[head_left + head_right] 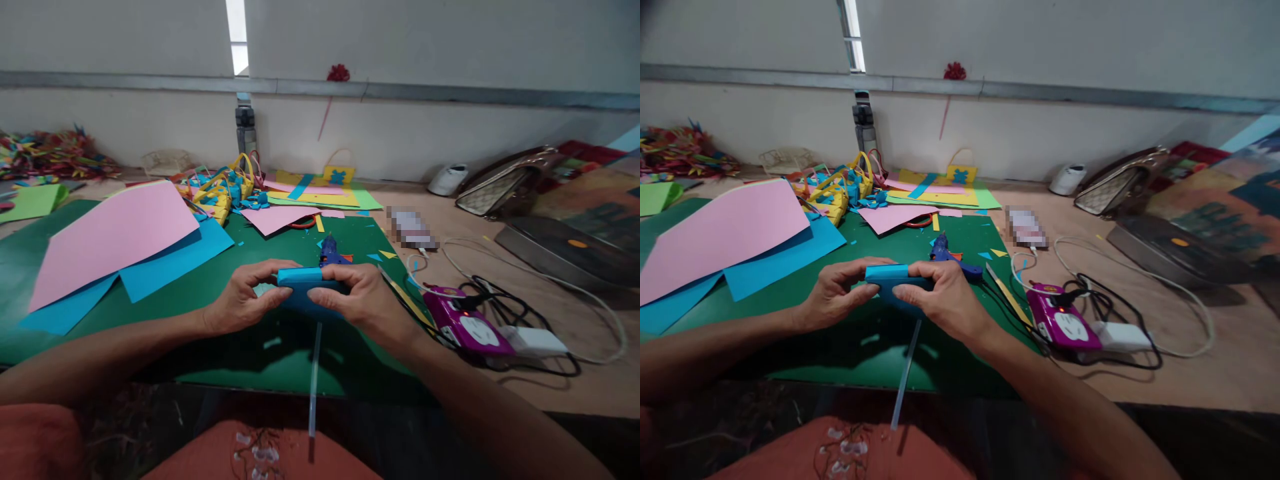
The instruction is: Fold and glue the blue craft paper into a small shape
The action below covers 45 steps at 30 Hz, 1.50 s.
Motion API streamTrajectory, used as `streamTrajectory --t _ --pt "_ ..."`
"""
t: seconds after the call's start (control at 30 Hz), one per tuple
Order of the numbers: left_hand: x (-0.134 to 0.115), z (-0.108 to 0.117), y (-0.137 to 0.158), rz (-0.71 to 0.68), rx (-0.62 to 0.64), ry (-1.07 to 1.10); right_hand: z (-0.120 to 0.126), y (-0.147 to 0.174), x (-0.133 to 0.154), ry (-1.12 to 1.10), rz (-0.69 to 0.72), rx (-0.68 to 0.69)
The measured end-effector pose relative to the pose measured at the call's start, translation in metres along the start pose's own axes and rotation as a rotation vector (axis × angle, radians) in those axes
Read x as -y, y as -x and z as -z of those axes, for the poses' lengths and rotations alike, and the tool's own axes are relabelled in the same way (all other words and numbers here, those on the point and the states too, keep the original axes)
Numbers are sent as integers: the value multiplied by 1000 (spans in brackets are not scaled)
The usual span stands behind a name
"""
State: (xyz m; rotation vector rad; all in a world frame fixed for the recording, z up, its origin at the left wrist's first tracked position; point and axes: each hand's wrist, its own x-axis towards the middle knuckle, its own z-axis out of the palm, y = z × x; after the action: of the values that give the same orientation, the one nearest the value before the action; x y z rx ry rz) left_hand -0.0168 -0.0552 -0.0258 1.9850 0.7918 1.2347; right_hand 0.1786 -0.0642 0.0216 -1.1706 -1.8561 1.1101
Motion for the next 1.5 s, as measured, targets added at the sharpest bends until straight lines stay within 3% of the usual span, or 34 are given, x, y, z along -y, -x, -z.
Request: streamTrajectory --t 0.53,0.7,0.83,0.93,1.13,1.27,1.5 --pt "2 5 -5 -18 -58 20 -2 -1 -1 127 105 -111" --pt "13 17 -16 175 -145 265 0 -8 -8 181 190 -188" --pt "24 28 -29 367 -270 679 3 -12 -14 62 198 -287" --pt "27 36 -37 472 -275 843 6 -14 -19 -14 200 -340" --pt "26 41 -39 496 -150 856 6 -21 -32 -89 114 -209" --pt "31 33 -35 566 -191 899 1 -23 -37 -98 55 -68" --pt "45 21 -28 631 -263 792 -14 -13 -35 223 162 -10"
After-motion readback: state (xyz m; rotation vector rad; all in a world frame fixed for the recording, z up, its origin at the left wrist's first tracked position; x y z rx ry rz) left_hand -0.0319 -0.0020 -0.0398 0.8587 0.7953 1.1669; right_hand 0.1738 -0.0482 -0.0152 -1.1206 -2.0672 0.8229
